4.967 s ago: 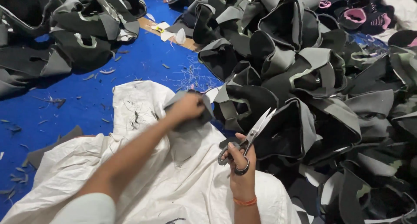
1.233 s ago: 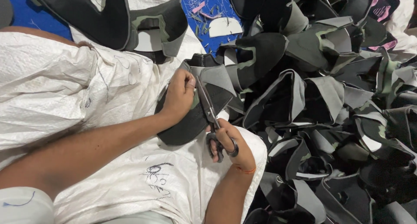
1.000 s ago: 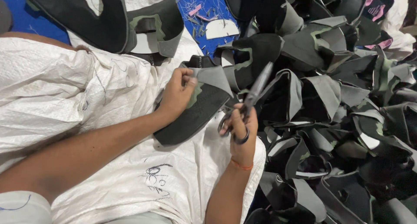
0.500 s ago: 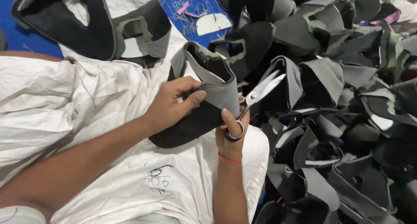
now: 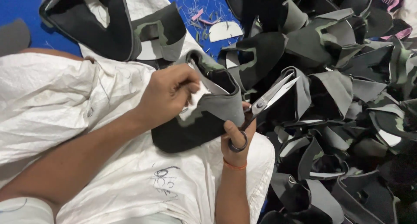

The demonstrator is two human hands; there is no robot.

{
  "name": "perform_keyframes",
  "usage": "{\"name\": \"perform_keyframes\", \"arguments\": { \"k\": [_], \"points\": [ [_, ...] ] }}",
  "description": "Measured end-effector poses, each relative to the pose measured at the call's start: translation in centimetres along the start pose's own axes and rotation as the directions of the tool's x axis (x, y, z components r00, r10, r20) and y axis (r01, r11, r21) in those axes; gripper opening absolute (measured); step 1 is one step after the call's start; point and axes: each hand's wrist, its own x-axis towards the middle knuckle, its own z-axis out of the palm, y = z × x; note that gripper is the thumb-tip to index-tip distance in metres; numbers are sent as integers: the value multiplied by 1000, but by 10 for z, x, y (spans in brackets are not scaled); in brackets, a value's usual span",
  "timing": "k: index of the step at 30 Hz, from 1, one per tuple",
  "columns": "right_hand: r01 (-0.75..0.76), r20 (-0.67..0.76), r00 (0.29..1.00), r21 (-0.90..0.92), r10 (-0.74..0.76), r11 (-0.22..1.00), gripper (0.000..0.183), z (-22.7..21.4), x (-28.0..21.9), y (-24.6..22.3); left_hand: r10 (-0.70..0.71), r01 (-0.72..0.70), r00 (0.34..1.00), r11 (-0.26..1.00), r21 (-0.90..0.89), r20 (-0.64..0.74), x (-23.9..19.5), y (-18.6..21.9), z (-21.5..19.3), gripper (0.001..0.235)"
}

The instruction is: Trimming excess material from shoe uppers using scissors.

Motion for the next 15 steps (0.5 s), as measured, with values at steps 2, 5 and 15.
{"name": "perform_keyframes", "arguments": {
  "k": [2,5,15],
  "points": [
    [-8,2,1000,87,8,996,61,15,2,-15,54,-54,995,998,13,-80,1,-19,-10,8],
    [-6,-5,1000,208,7,978,64,12,5,-20,105,-91,964,993,69,-244,15,-14,-22,14],
    [46,51,995,508,-83,860,46,-87,-7,21,-418,659,747,358,-661,517,-12,-79,9,68]
  ]
}}
